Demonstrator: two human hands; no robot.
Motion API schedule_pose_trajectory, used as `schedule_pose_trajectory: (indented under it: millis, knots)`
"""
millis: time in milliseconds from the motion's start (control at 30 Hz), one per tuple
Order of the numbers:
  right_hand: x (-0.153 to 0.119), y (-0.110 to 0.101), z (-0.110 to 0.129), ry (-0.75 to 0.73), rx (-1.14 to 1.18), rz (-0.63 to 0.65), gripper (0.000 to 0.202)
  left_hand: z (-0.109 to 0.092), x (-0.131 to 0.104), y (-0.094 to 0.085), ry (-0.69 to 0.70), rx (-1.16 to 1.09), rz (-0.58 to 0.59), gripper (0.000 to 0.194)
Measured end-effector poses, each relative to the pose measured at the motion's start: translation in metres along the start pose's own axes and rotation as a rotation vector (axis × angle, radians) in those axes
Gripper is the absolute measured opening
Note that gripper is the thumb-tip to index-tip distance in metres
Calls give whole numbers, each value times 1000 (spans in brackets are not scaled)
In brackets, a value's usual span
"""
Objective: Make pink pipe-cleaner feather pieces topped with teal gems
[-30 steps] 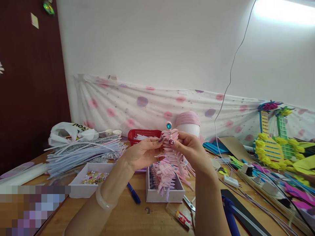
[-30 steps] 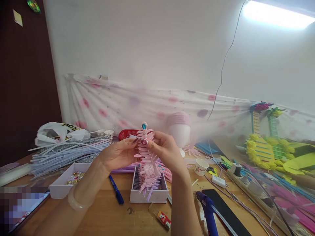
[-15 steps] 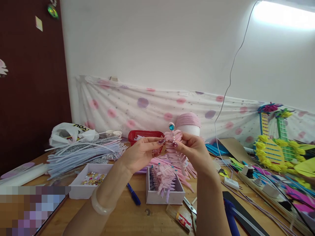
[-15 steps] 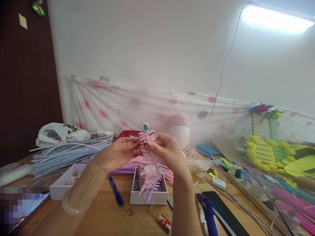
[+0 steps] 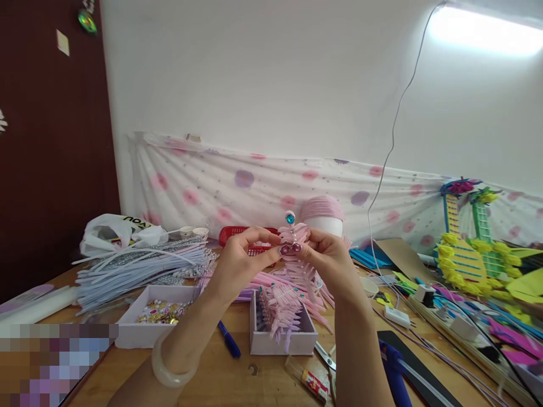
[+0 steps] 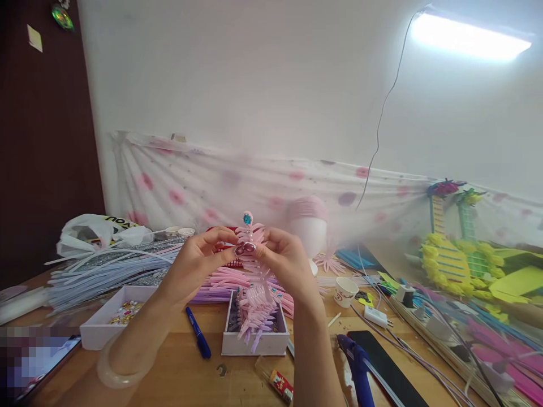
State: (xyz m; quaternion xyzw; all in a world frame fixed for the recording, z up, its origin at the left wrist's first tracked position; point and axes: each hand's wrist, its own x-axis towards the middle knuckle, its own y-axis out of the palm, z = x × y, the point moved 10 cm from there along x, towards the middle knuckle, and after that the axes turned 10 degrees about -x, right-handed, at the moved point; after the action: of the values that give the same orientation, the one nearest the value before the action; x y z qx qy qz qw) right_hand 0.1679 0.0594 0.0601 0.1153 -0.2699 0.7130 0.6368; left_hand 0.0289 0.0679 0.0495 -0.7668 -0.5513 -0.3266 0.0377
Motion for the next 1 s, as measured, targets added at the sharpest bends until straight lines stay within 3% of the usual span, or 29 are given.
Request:
schedule_pose_trajectory:
  millis: [233, 400, 667, 867, 1000]
  knots:
    - [-3, 6, 5, -19, -49, 1, 36, -18, 1, -6, 99, 412, 40, 10]
    - [-2, 6, 6, -10, -140, -13, 39, -19, 1, -6, 71, 480, 90, 7]
    - [-2, 10, 5, -20, -83, 19, 36, 2, 6, -2, -74, 193, 184, 20]
    - [-4, 11, 10, -27, -107, 24, 37, 2, 2, 8, -147, 48, 276, 16]
    - [-4, 13, 8, 3, -54, 46, 39, 23, -1, 13, -348, -243, 290, 23]
